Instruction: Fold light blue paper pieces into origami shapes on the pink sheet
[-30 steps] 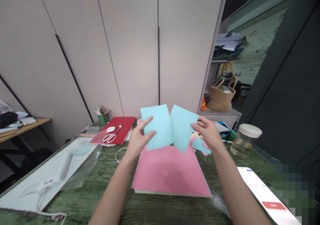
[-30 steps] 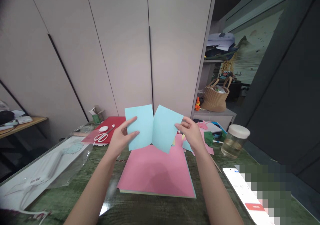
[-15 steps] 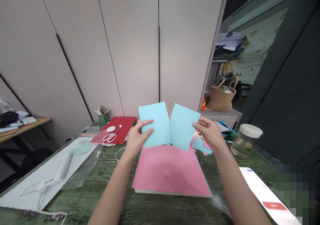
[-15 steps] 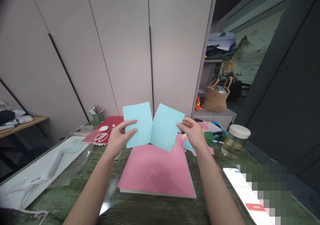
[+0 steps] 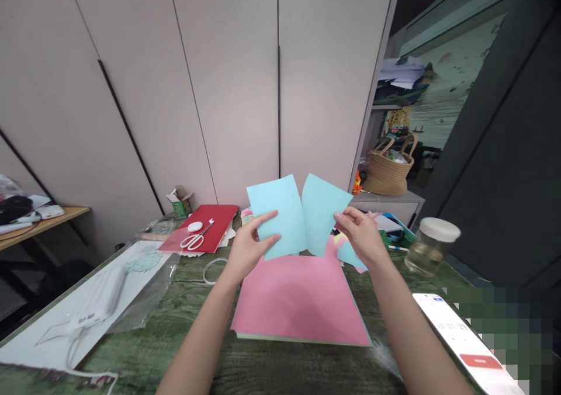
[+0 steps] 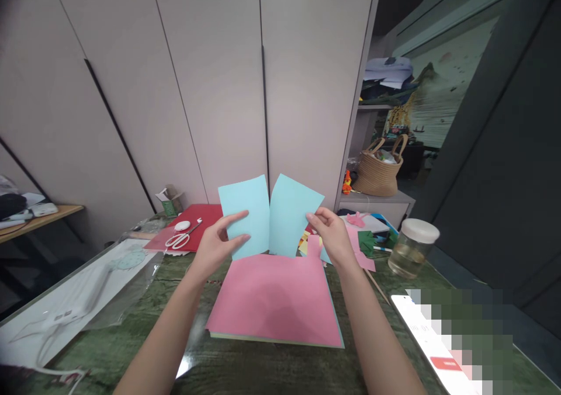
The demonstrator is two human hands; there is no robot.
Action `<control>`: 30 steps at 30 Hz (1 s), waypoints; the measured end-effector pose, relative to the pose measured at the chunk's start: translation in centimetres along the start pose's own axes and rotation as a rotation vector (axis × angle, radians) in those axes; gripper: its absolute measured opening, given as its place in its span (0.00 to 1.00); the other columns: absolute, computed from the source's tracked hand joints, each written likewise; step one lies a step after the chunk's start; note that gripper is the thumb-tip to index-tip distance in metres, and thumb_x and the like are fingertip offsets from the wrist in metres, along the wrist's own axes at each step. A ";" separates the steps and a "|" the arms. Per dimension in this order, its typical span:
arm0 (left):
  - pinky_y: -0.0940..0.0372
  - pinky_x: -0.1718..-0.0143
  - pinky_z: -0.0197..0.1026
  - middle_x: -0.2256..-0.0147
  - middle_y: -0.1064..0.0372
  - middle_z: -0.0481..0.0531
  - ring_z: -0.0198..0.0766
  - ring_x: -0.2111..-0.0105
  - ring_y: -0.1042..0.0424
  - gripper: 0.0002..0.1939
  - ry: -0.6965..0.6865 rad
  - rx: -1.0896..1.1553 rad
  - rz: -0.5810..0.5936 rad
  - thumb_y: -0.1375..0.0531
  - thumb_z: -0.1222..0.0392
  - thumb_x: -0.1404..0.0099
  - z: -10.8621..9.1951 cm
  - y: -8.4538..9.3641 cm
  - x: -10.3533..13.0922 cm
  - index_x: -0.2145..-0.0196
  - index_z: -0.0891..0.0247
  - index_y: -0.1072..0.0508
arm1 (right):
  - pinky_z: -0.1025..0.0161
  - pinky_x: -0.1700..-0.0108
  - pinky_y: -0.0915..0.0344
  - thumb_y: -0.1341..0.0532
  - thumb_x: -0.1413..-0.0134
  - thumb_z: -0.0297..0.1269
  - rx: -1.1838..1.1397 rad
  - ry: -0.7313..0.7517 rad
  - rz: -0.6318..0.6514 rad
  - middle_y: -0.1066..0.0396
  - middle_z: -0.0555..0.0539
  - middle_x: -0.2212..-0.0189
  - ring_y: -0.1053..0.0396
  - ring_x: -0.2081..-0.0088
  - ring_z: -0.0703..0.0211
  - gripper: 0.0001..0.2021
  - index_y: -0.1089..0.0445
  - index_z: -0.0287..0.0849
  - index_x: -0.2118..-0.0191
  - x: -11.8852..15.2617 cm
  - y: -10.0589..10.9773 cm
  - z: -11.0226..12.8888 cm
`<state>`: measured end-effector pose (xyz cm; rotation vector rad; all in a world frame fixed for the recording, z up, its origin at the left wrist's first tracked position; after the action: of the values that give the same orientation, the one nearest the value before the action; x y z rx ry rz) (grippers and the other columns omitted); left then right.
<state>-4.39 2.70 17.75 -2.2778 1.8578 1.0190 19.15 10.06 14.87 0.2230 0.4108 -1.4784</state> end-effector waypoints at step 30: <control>0.47 0.77 0.35 0.63 0.32 0.48 0.31 0.79 0.43 0.21 -0.006 -0.011 -0.003 0.41 0.55 0.51 0.0 -0.2 0.1 0.56 0.55 0.32 | 0.63 0.67 0.38 0.39 0.59 0.40 -0.033 -0.011 0.074 0.28 0.48 0.69 0.33 0.70 0.61 0.16 0.34 0.44 0.61 0.3 -0.7 0.5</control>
<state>-4.23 2.67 17.69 -2.2807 1.8507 1.0374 18.49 9.51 15.24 0.2015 0.4136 -1.3987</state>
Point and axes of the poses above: each hand's wrist, its own x-axis away from the middle knuckle, its own y-axis out of the back of the hand, z = x × y, the point moved 4 cm from there along -x, towards the middle knuckle
